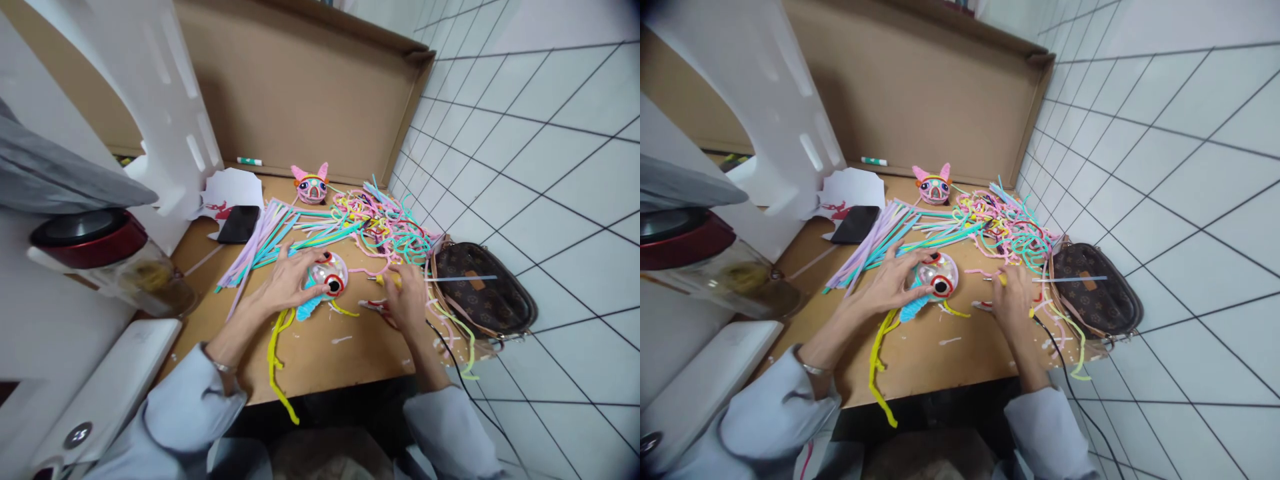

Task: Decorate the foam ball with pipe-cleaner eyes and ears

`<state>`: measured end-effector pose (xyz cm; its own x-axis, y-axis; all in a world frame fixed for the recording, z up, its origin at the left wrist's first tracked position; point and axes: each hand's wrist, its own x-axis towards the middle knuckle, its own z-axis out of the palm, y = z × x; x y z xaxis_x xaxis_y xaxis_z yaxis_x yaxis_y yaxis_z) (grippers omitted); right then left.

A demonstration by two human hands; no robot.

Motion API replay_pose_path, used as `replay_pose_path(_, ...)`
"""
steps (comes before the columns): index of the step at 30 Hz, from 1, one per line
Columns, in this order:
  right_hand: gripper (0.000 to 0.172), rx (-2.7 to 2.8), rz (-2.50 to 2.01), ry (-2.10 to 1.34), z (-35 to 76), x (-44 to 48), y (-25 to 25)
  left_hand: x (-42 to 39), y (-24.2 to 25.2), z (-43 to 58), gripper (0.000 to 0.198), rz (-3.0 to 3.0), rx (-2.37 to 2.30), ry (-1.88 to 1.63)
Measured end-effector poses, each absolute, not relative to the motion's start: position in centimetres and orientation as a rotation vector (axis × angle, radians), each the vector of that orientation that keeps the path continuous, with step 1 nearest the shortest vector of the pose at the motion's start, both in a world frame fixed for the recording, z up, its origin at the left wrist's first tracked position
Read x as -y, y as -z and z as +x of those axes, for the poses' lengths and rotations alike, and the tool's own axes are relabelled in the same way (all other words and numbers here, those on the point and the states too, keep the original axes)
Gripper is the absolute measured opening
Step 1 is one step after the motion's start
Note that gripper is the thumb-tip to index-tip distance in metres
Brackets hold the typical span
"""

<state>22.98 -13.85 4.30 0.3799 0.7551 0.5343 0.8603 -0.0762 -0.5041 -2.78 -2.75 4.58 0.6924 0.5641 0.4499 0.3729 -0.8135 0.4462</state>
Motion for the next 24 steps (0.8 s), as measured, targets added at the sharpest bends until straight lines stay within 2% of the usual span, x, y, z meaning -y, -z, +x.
replay_pose_path(4,0.033,1.293,-1.425,-0.514,18.7,10.0,-6.5,2.9,-4.5,-2.9,0.06,2.578,-0.758,-0.837)
replay_pose_path(8,0.03,1.243,-1.23,-0.804,16.2,6.6,-6.6,3.0,-4.9,-2.9,0.058,2.595,-0.768,-0.799)
replay_pose_path(12,0.028,1.198,-1.186,-0.942,15.8,5.5,-5.7,3.1,-5.4,-2.9,0.056,2.618,-0.741,-0.78)
replay_pose_path(24,0.027,1.134,-1.151,-1.038,16.1,5.8,-5.0,3.4,-5.4,-3.0,0.051,2.632,-0.763,-0.77)
